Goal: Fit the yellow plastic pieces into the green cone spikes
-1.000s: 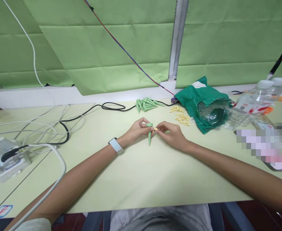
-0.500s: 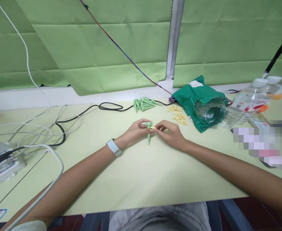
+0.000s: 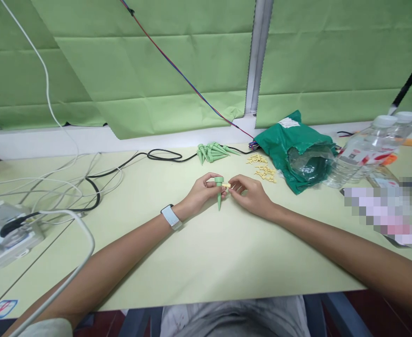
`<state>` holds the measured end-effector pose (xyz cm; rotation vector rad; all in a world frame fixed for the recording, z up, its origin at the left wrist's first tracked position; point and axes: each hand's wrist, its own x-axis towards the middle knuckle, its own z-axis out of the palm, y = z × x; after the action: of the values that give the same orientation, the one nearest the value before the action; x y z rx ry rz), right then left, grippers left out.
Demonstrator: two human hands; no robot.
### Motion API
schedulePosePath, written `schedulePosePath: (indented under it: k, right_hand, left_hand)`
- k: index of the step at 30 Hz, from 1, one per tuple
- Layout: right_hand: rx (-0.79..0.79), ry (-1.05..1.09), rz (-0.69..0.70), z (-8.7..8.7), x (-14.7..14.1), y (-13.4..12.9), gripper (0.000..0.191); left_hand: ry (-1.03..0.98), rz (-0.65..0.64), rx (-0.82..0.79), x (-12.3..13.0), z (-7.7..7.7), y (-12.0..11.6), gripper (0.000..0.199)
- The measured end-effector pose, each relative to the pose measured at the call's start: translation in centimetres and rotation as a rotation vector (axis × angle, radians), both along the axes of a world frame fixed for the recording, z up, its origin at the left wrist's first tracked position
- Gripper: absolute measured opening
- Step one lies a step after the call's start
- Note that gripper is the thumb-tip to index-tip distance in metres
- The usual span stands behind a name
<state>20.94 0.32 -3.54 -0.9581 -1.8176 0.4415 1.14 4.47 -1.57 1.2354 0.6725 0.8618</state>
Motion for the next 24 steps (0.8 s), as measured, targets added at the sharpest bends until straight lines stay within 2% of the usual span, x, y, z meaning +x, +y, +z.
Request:
schedulePosePath:
  k: [2,7,11,15,20,24]
  right_hand:
    - [0.046,-0.030,0.005,0.0,0.0,-0.1,0.008]
    - [0.213,-0.146,-0.032,-0.5,0.3,0.0,0.017]
    - [0.371,-0.265,-0.110,-0.9,0.5,0.1,0.018]
    - [0.464,-0.361,-0.176,-0.9,0.7,0.3,0.017]
    - [0.408,-0.336,-0.149,-0.7,0.8,0.3,0.009]
    - [0.306,-0.361,-0.132,-0.6,0.8,0.2,0.020]
  left_hand:
    - [0.001,-0.019,0.008,0.0,0.1,-0.1,0.042]
    - [0.008,-0.045,-0.033,0.2,0.9,-0.7,0.038]
    - [0.043,-0.073,-0.069,0.2,1.6,-1.0,0.030]
    - [0.083,-0.075,-0.074,0.2,1.9,-1.0,0.023]
    - [0.052,-0.051,-0.071,0.3,1.5,-1.0,0.029]
    - [0.002,-0.044,-0.047,0.4,0.9,-1.0,0.035]
